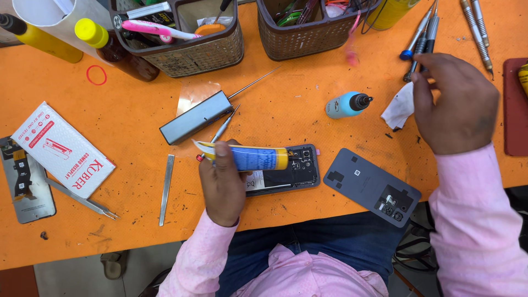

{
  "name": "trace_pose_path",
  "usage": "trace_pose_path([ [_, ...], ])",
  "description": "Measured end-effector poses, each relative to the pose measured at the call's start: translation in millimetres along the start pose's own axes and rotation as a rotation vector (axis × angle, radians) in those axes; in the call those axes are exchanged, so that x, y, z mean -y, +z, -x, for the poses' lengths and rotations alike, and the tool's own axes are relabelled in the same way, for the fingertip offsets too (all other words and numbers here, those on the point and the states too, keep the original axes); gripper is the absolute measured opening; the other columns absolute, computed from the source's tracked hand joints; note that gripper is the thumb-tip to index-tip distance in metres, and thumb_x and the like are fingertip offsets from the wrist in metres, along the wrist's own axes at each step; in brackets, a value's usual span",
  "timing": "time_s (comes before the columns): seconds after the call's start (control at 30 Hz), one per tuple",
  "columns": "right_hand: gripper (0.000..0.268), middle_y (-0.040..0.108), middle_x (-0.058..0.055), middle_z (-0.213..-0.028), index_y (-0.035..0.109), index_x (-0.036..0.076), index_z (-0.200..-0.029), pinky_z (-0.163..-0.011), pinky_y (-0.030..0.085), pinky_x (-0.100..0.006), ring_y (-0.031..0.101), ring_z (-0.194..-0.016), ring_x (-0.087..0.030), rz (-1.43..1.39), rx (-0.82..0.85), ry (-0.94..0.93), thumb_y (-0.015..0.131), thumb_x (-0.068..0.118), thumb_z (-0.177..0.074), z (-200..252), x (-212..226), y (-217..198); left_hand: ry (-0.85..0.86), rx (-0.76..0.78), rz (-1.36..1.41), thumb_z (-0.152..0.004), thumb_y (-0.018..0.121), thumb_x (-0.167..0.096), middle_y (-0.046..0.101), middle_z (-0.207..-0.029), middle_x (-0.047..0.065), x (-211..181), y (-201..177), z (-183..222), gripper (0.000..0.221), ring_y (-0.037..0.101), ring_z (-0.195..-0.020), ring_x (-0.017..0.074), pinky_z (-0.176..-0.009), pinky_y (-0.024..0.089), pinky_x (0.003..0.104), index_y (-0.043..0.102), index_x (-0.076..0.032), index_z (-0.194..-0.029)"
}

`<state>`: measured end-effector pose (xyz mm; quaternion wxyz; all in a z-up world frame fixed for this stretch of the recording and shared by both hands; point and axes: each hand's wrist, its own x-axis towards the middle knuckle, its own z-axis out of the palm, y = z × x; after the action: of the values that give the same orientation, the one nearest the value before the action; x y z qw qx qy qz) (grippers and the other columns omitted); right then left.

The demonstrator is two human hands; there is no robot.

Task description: The person applies liquid adhesive from a tube along the perimeter of a mobile phone frame, then aligns and presses a purple back cover onto the device.

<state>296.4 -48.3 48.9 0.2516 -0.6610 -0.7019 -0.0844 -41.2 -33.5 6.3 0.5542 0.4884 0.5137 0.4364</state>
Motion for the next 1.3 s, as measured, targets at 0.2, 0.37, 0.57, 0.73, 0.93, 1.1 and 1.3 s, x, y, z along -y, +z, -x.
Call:
trace_pose_path([
  [0.2, 0.011, 0.074, -0.019, -0.104, 0.073, -0.005, -0.116, -0.076, 0.055, -0.03, 0.072, -0.082, -0.022, -0.068, -0.034, 0.213, 0.076, -0.006, -0.105, 32.1, 46.4, -27.9, 0.247, 0.046, -0.339, -0.109, 0.048, -0.043, 0.058, -0.062, 0.008, -2.4, 12.2, -6.3, 0.054, 0.061, -0.058, 0.0201, -0.056, 0.044, 0.035, 0.059, -0.003, -0.074],
  [0.37, 0.007, 0.075, -0.015, -0.106, 0.074, -0.003, -0.114, -0.077, 0.055, -0.027, 0.071, -0.085, -0.019, -0.161, -0.067, 0.33, 0.076, -0.004, -0.107, 59.5, 76.9, -29.4, 0.418, 0.016, -0.537, -0.109, 0.052, -0.043, 0.067, -0.074, 0.016, -2.9, 27.8, -17.3, 0.052, 0.06, -0.07, 0.0329, -0.068, 0.044, 0.042, 0.069, -0.002, -0.082],
  [0.57, 0.006, 0.075, -0.014, -0.104, 0.073, -0.004, -0.109, -0.075, 0.055, -0.027, 0.072, -0.087, -0.019, -0.199, -0.064, 0.384, 0.078, -0.001, -0.107, 77.0, 83.8, -29.6, 0.385, 0.042, -0.609, -0.107, 0.051, -0.045, 0.067, -0.071, 0.013, -1.2, 33.8, -24.0, 0.053, 0.059, -0.066, 0.0309, -0.071, 0.042, 0.042, 0.069, -0.005, -0.079],
  [0.73, 0.006, 0.075, -0.014, -0.104, 0.074, -0.003, -0.109, -0.075, 0.054, -0.027, 0.072, -0.087, -0.018, -0.177, -0.052, 0.401, 0.08, 0.0, -0.108, 85.9, 80.1, -29.3, 0.387, 0.027, -0.642, -0.106, 0.054, -0.044, 0.067, -0.069, 0.012, -0.4, 37.1, -24.7, 0.052, 0.058, -0.064, 0.0308, -0.071, 0.042, 0.043, 0.068, -0.004, -0.077],
  [0.93, 0.006, 0.076, -0.012, -0.105, 0.074, -0.002, -0.11, -0.077, 0.053, -0.027, 0.072, -0.088, -0.018, -0.181, -0.059, 0.408, 0.079, -0.001, -0.108, 95.0, 78.0, -29.9, 0.462, -0.005, -0.678, -0.107, 0.056, -0.042, 0.067, -0.072, 0.014, -2.9, 33.9, -23.2, 0.049, 0.061, -0.068, 0.0325, -0.073, 0.043, 0.043, 0.069, -0.004, -0.079],
  [1.1, 0.006, 0.076, -0.012, -0.107, 0.075, -0.001, -0.112, -0.081, 0.053, -0.027, 0.072, -0.091, -0.018, -0.158, -0.061, 0.402, 0.077, -0.003, -0.107, 101.5, 76.3, -33.2, 0.434, -0.008, -0.681, -0.106, 0.058, -0.042, 0.067, -0.07, 0.013, -5.4, 29.1, -21.9, 0.05, 0.061, -0.068, 0.0321, -0.073, 0.043, 0.043, 0.068, -0.003, -0.076],
  [1.3, 0.008, 0.075, -0.011, -0.107, 0.075, 0.0, -0.115, -0.083, 0.054, -0.027, 0.072, -0.094, -0.017, -0.139, -0.054, 0.385, 0.075, 0.001, -0.107, 107.5, 74.4, -32.9, 0.439, -0.013, -0.697, -0.105, 0.06, -0.042, 0.066, -0.068, 0.013, -6.6, 21.8, -21.6, 0.051, 0.06, -0.066, 0.0323, -0.071, 0.043, 0.044, 0.066, -0.003, -0.073],
])
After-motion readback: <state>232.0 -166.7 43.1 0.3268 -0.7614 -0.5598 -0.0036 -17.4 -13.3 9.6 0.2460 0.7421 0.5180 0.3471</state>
